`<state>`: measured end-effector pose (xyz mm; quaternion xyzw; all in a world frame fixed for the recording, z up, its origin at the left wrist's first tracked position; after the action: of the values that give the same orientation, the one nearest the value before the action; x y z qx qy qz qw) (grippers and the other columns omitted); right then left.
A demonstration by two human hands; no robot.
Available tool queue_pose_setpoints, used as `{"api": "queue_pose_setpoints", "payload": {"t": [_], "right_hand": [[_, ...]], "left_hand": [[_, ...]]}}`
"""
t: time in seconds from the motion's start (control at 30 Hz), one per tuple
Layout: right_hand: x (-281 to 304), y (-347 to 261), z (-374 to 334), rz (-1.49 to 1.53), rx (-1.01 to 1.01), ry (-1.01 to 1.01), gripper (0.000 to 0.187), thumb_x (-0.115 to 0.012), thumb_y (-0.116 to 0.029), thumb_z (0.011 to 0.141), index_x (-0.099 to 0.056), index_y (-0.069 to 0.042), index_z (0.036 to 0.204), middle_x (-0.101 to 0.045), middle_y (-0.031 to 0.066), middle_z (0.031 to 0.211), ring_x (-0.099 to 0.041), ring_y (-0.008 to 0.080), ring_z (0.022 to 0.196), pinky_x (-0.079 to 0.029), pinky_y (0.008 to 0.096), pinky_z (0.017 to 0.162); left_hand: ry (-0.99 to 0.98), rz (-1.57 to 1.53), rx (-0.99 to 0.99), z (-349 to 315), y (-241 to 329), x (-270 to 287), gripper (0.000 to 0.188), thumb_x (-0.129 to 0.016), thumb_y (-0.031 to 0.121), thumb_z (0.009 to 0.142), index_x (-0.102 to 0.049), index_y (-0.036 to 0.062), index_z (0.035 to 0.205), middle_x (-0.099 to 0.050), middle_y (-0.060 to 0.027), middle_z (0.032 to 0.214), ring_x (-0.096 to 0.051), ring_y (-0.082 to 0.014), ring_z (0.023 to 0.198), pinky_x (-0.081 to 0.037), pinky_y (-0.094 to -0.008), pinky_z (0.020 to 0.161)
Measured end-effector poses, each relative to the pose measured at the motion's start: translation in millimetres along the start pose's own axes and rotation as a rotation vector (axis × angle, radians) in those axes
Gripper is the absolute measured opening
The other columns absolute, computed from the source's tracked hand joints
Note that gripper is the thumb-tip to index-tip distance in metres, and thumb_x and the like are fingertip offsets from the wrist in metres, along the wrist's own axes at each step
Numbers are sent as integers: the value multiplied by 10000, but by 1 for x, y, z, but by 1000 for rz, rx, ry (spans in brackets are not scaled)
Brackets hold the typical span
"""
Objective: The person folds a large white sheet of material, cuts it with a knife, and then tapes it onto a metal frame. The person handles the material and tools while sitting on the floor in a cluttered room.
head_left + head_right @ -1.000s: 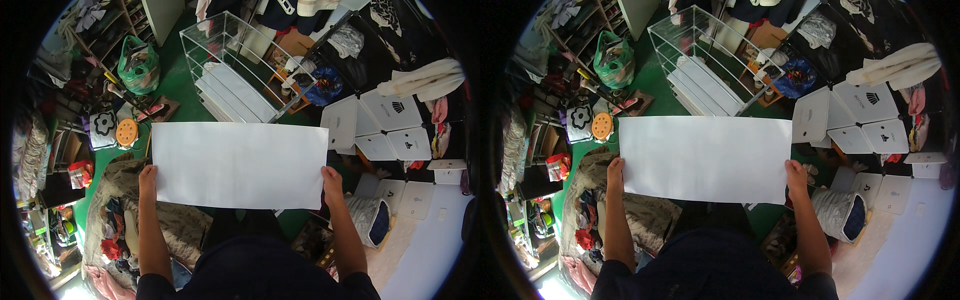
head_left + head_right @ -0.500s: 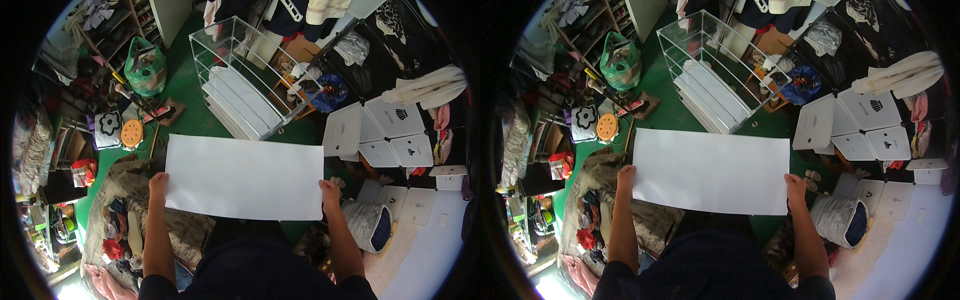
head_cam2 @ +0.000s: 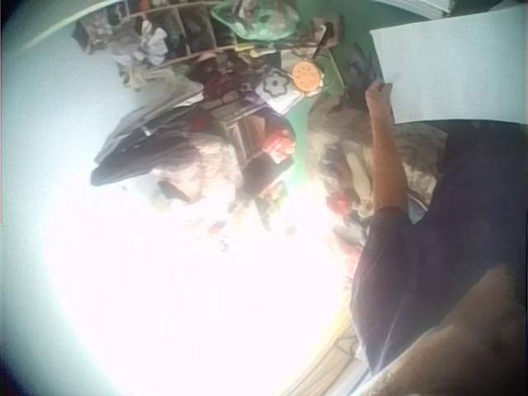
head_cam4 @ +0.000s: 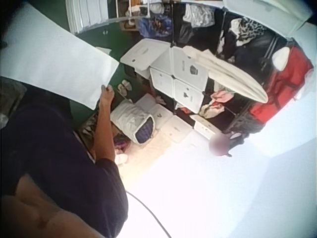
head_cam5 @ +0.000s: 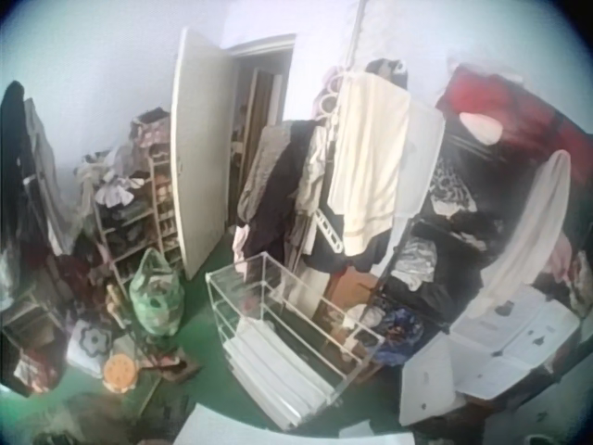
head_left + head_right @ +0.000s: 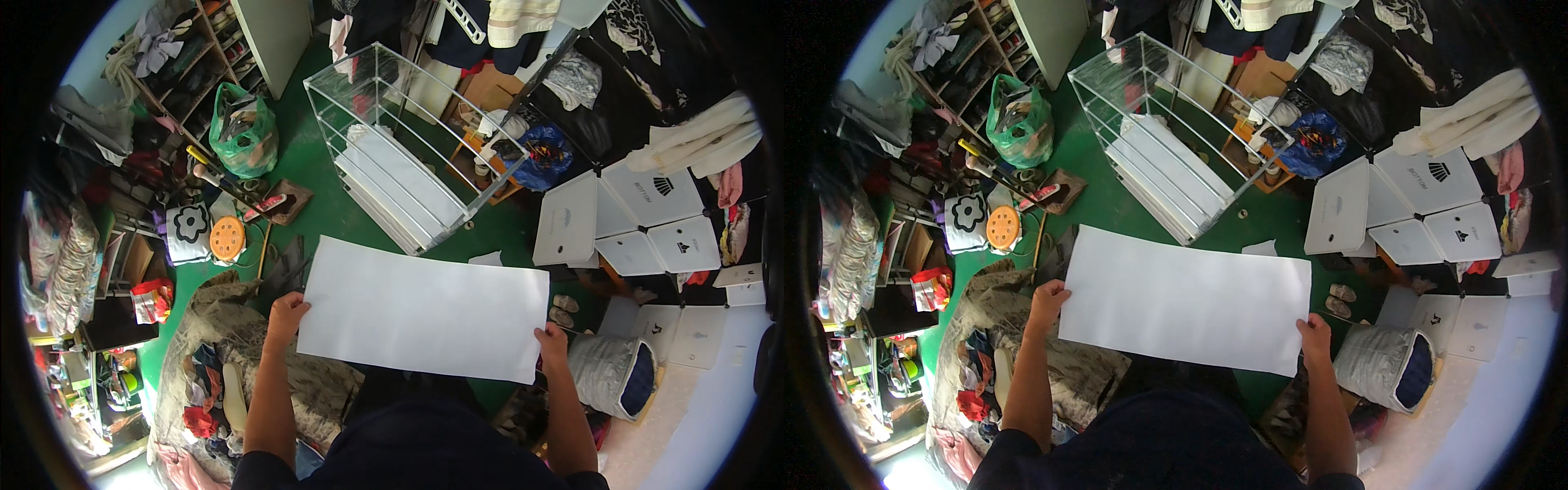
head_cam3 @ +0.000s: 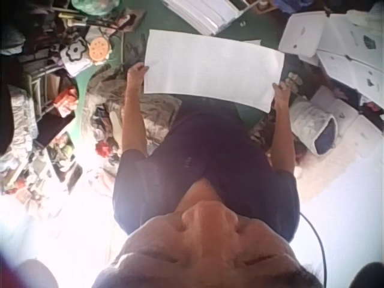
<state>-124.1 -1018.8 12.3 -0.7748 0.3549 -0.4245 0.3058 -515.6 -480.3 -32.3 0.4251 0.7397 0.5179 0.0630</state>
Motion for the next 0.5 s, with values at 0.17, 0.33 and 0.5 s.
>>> {"api": "queue_pose_setpoints", "payload": {"t": [0.17, 0.33, 0.5], "right_hand": [[11, 4, 7, 65, -68, 53, 183, -602, -15, 933, -669, 40, 1094, -704, 75, 942, -662, 166, 811, -540, 324, 749], [48, 4, 26, -21, -79, 96, 179, -604, -19, 935, -668, 42, 1091, -693, 60, 963, -633, 142, 826, -525, 311, 761], [69, -71, 30, 7, 15, 42, 174, -604, -39, 948, -661, 39, 1092, -689, 48, 946, -618, 128, 824, -510, 301, 765]], "left_hand": [[-23, 120, -24, 10, 13, -28, 128, -706, 91, 894, -696, -37, 891, -638, -79, 696, -569, -135, 619, -453, -350, 573], [-57, 222, -95, 31, 21, -88, 196, -744, 98, 859, -694, -21, 1007, -690, -119, 770, -654, -193, 677, -513, -374, 621], [-123, 457, -161, 49, 11, -163, 336, -765, 129, 834, -630, 54, 1132, -715, -149, 865, -713, -343, 825, -547, -442, 734]]}}
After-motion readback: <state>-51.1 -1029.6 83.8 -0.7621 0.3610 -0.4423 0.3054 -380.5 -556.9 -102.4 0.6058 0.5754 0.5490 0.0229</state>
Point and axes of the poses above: each hand's wrist, its own z-axis towards the middle knuckle, its own x-axis out of the back of the hand, y = z × x, the point moved 5 cm from there along z, towards the middle knuckle
